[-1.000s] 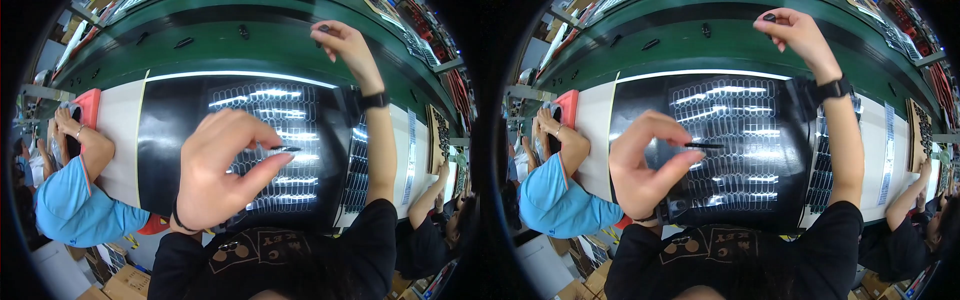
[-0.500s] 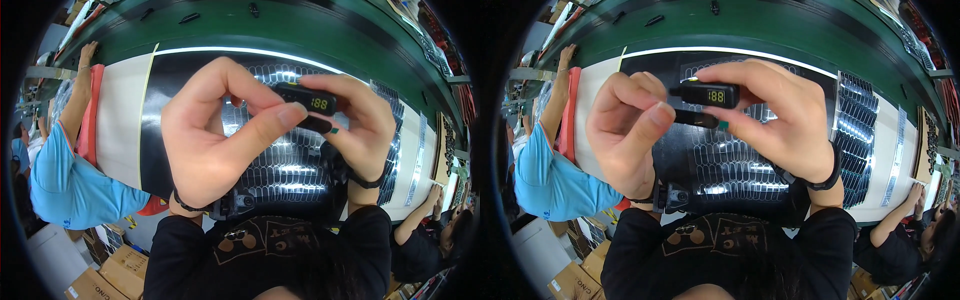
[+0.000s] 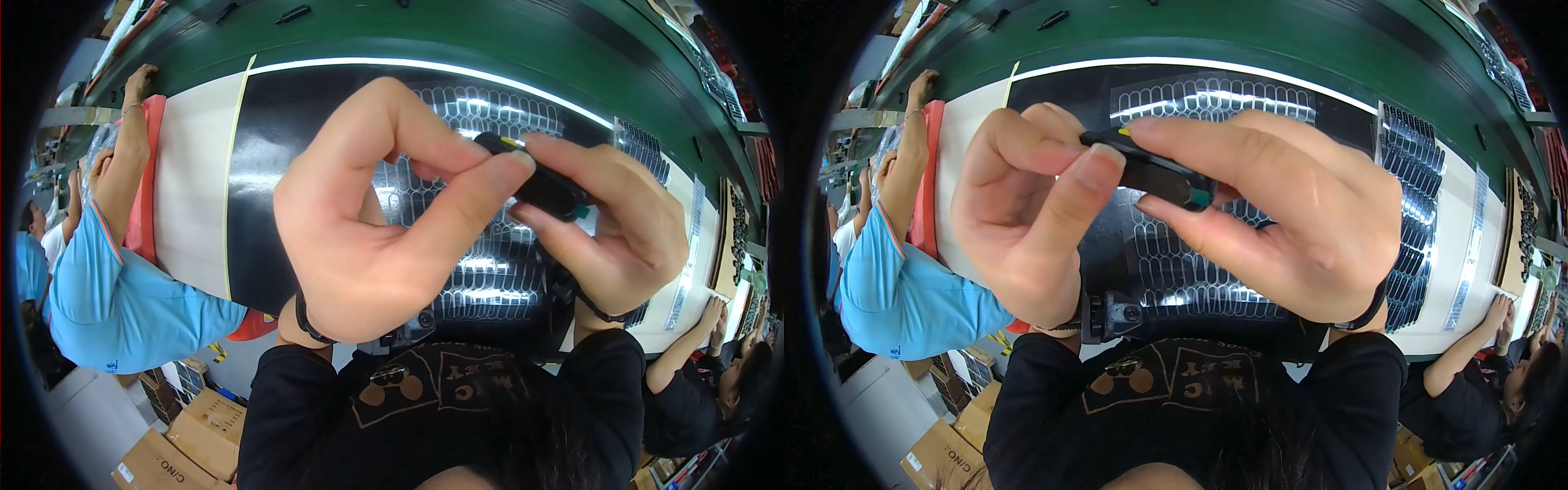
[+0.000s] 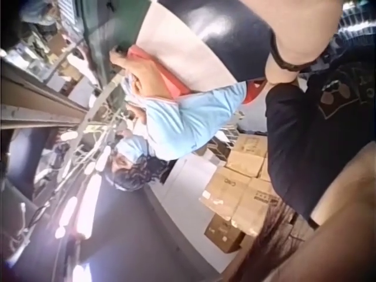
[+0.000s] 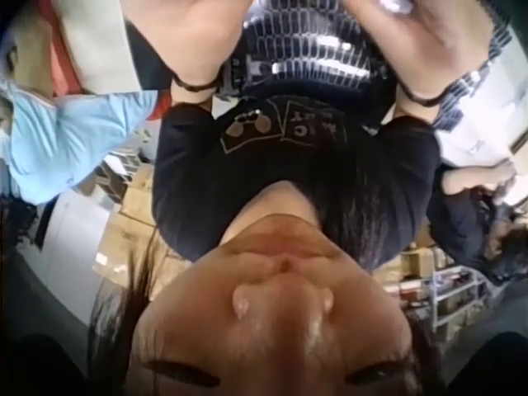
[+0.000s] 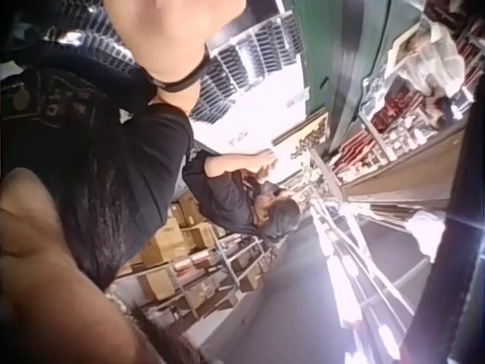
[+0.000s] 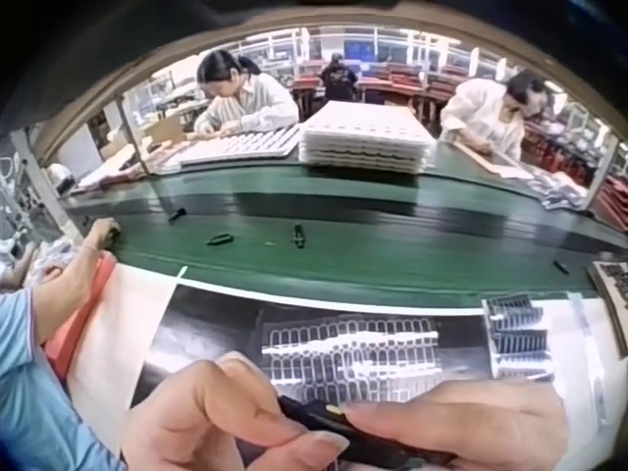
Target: Assembling and inspecting small electronic modules at a production line station.
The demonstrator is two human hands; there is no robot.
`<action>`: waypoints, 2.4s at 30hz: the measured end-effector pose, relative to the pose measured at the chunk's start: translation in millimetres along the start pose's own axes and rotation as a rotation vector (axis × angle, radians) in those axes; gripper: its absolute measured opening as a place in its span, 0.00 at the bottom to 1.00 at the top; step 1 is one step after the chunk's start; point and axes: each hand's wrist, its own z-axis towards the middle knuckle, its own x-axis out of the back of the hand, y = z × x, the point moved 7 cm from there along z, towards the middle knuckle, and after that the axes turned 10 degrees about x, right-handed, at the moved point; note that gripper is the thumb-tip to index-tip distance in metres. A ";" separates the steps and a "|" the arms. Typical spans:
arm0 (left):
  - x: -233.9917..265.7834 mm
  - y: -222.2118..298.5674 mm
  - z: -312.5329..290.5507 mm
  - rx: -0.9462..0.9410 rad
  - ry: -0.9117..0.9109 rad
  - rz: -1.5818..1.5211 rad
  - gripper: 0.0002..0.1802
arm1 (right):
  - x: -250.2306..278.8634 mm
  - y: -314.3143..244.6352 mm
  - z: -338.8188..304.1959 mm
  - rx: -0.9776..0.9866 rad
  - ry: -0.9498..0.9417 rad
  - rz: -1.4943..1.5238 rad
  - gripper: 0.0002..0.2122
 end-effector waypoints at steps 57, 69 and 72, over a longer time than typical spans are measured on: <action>92.8 -132.7 -277.6 1.124 -0.381 0.194 0.20 | -132.3 42.8 -101.9 -0.211 -0.908 -0.443 0.39; 78.1 -151.6 -289.2 1.057 0.078 -0.862 0.17 | -189.7 -21.7 -109.2 -0.062 -0.899 -0.274 0.38; 68.3 -134.2 -291.9 1.121 -0.061 -0.811 0.19 | -198.2 -45.0 -107.2 -0.043 -0.893 -0.058 0.33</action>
